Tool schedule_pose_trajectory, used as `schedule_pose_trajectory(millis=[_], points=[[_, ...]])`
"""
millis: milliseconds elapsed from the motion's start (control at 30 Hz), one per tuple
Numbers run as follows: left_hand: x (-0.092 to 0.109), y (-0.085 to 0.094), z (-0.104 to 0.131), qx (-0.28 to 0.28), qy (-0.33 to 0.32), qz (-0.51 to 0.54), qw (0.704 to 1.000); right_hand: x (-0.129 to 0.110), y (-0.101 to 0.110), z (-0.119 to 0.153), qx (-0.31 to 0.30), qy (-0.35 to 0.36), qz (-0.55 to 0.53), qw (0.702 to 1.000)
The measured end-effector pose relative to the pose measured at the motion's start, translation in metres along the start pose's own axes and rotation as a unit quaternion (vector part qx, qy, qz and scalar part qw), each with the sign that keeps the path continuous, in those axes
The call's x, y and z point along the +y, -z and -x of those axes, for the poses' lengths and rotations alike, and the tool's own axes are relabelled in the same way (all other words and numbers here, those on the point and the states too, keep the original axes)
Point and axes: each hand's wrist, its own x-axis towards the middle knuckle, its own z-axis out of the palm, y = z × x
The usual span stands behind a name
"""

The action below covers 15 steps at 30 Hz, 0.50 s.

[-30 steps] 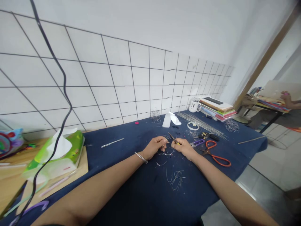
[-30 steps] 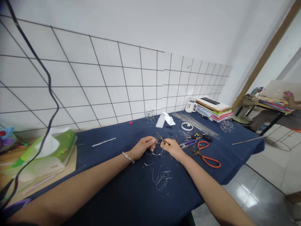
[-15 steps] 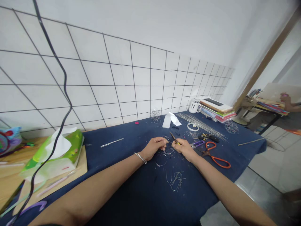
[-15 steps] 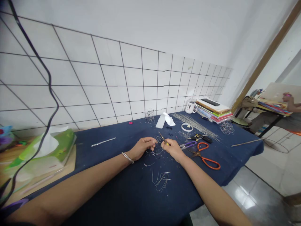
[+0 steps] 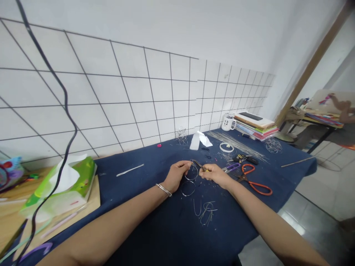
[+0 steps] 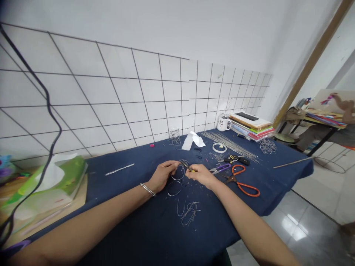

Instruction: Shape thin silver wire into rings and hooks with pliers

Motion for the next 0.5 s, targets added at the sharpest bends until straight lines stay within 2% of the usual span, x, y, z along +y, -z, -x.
schedule_pose_trajectory(millis=[100,200,333,500], points=[[0.0,0.002,-0.003,0.038,-0.001,-0.014,0.999,0.002,0.009,-0.003,0.081,0.009,0.113,0.99],[0.0,0.003,-0.004,0.039,0.006,-0.028,0.999,0.006,0.019,-0.014,0.149,0.002,0.244,0.958],[-0.001,0.002,-0.004,0.022,0.004,-0.041,0.999,0.009,0.024,-0.039,0.132,-0.017,0.292,0.947],[-0.002,0.002,-0.005,-0.005,0.007,-0.048,0.999,0.012,0.017,-0.075,0.108,-0.038,0.338,0.934]])
